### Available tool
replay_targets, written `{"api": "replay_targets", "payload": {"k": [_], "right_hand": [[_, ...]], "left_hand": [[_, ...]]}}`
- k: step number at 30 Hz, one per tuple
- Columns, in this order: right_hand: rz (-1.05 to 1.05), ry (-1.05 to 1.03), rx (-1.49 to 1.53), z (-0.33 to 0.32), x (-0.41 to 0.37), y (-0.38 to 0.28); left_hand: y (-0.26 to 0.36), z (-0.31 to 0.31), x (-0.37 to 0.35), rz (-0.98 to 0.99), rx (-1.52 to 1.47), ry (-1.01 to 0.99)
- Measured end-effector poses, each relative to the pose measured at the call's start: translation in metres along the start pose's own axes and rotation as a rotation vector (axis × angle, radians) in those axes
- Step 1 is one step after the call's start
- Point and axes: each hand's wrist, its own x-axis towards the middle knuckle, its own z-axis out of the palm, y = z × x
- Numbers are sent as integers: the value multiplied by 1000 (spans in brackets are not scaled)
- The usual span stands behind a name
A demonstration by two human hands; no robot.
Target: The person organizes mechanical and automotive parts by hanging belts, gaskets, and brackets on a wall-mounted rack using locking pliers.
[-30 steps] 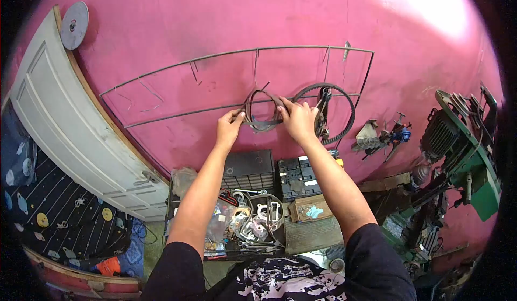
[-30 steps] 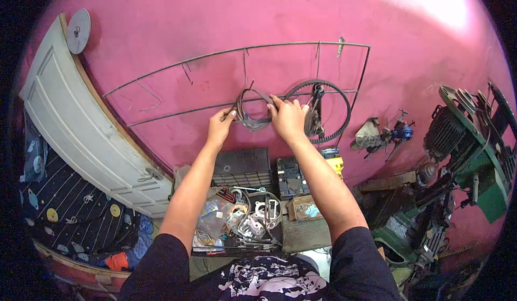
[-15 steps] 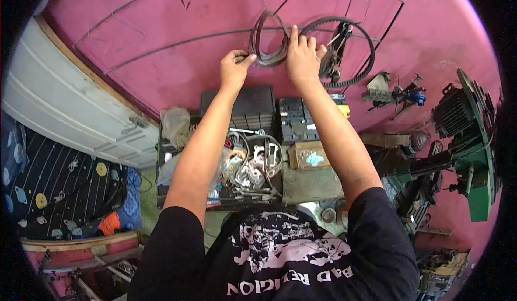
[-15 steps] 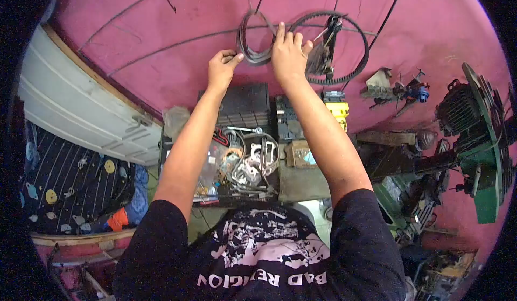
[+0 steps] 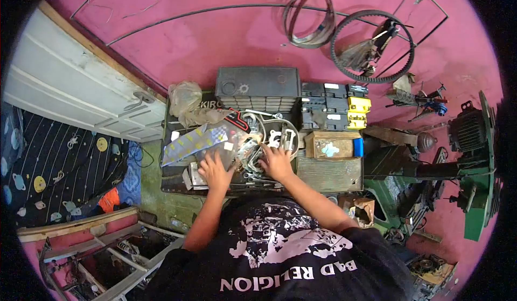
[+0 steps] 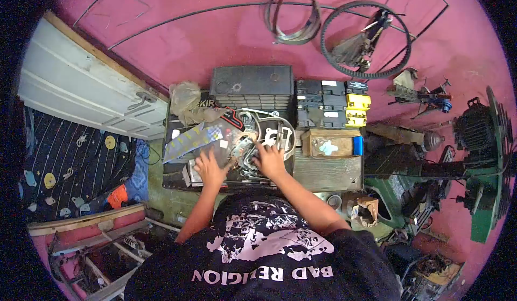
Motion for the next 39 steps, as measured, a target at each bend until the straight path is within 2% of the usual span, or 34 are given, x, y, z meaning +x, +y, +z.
{"api": "replay_targets", "payload": {"k": [2, 4, 6, 7, 8, 12, 16, 20, 22, 24, 26, 27, 28, 30, 32, 34, 39], "right_hand": [[-115, -98, -108, 15, 3, -9], [-124, -226, -241, 8, 18, -21], [-131, -230, -277, 11, 26, -26], [-107, -241, -284, 12, 28, -30], [-79, -252, -290, 12, 27, -34], [-44, 59, -171, 19, 4, -46], [-11, 168, -146, 2, -9, -60], [123, 264, -148, -7, -13, -67], [201, 167, -267, 4, -14, -61], [218, 226, -249, 7, -17, -60], [211, 134, -294, 0, -20, -64], [173, 221, -285, 0, -21, -64], [175, 225, -288, -8, -23, -69], [86, 300, -245, -26, -26, -72], [48, 370, -276, -34, -34, -61], [-49, 479, -290, -45, -44, -47], [15, 611, -343, -70, -80, -14]], "left_hand": [[-35, 12, 4, 86, 61, -9], [-47, 4, 15, 108, 50, 18], [-59, 6, 25, 232, -80, -1], [-61, 8, 28, 261, -125, 84], [-64, 8, 30, 265, -122, 78], [-65, 3, 33, 309, -123, -41], [-63, 10, 31, 372, -132, -154], [-39, 0, 35, 415, -176, -58], [-20, -4, 50, 433, -195, -38], [3, -7, 75, 553, -291, 31], [27, 1, 105, 588, -264, -33], [37, 7, 117, 615, -235, -96], [44, 13, 129, 619, -238, -93], [55, 22, 146, 575, -62, -176], [55, 29, 152, 566, -80, -183], [59, 34, 150, 561, -159, -153], [55, 34, 145, 668, -335, 12]]}}
